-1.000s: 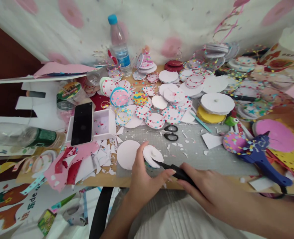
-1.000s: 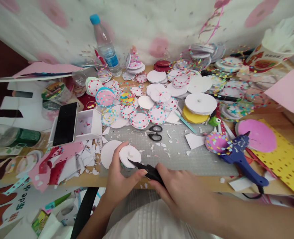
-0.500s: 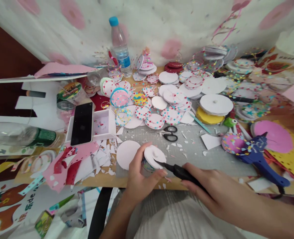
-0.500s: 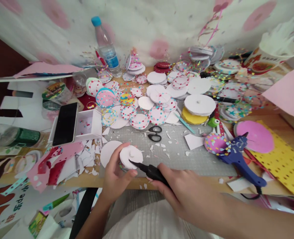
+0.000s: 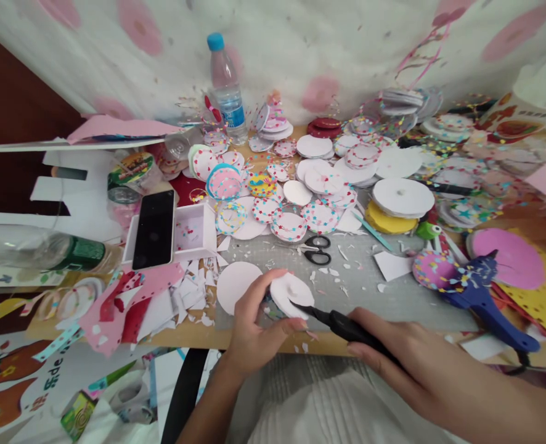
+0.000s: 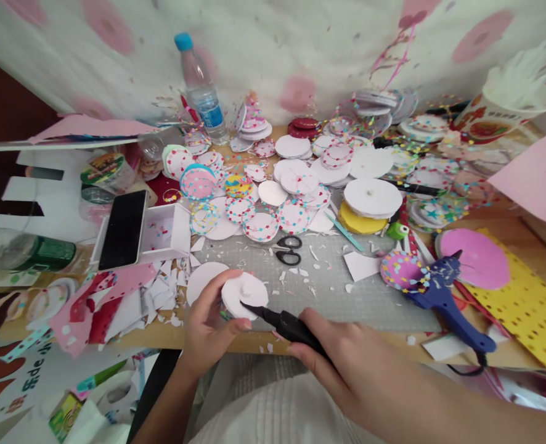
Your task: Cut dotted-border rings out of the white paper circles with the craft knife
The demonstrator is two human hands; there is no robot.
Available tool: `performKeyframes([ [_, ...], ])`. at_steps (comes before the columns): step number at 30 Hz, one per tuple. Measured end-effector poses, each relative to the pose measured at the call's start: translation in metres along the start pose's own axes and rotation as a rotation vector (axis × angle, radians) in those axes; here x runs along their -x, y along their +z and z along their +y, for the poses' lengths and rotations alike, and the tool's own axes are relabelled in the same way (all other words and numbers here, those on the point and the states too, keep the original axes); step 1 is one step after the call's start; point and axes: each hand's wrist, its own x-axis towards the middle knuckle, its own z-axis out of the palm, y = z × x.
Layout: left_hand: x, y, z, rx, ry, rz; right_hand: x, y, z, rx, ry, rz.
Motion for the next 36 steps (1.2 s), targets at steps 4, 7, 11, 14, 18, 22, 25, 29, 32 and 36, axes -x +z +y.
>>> performKeyframes([
  [4,0.001,0.012,-0.001,0.065,-0.012,0.103,-0.002,0.002,-0.009,-0.001,0.039,0.034],
  [7,-0.001,0.012,-0.003,-0.018,0.007,0.166,0.002,0.004,-0.009,-0.004,0.04,0.06],
  [11,-0.009,-0.019,-0.004,-0.215,0.086,0.456,0.021,0.011,0.008,-0.005,0.017,0.081],
  [14,-0.013,-0.047,0.002,-0.37,0.082,0.166,0.03,0.012,0.027,0.031,0.057,0.101],
  [18,-0.023,-0.051,0.018,-0.625,0.116,-0.384,0.021,0.005,0.042,-0.008,0.141,0.171],
  [22,-0.048,-0.034,0.03,-0.721,0.131,-0.589,0.01,0.005,0.043,-0.103,0.217,0.201],
  [25,-0.068,-0.03,0.034,-0.827,0.325,-0.703,0.009,0.01,0.045,-0.162,0.297,0.224],
  [29,-0.08,-0.033,0.03,-0.922,0.488,-0.633,0.012,0.014,0.05,-0.21,0.306,0.192],
  [32,-0.079,-0.032,0.023,-0.881,0.472,-0.543,0.014,0.015,0.055,-0.167,0.294,0.191],
  [36,-0.074,-0.029,0.013,-0.768,0.376,-0.456,0.013,0.015,0.057,-0.119,0.284,0.173],
])
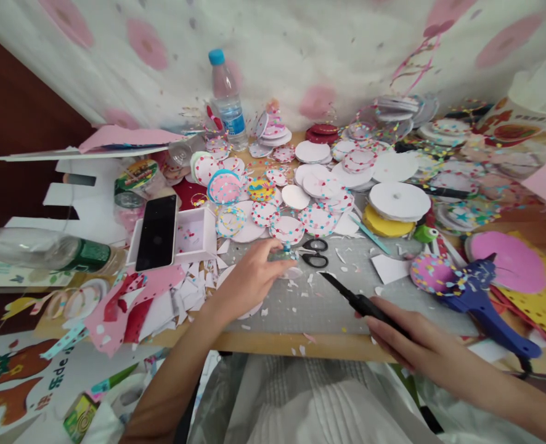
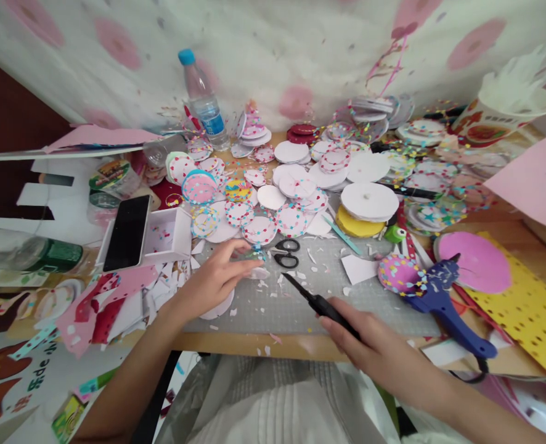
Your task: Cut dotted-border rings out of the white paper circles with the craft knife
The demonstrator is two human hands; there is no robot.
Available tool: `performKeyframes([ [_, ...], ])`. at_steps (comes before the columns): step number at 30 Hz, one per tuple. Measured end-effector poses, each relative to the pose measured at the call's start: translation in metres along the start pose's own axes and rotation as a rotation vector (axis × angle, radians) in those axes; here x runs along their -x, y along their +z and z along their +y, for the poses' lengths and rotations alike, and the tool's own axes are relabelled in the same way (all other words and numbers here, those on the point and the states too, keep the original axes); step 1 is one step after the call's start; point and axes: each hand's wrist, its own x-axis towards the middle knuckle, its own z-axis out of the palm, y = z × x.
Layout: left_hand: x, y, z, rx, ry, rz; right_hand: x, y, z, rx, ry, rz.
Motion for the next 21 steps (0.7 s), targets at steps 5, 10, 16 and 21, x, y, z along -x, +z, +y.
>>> performKeyframes([
  [5,0.001,-0.002,-0.001,0.089,-0.032,-0.112,-0.004,-0.007,-0.006,0.037,-0.125,-0.064],
  [10,-0.002,0.001,-0.006,0.126,-0.055,-0.057,-0.011,-0.01,-0.01,0.065,-0.172,-0.126],
  [16,0.0,0.023,-0.005,0.108,-0.062,0.05,-0.023,-0.01,-0.013,0.097,-0.185,-0.146],
  [21,0.001,0.043,-0.004,0.075,-0.113,0.083,-0.026,-0.015,-0.019,0.068,-0.14,-0.121],
])
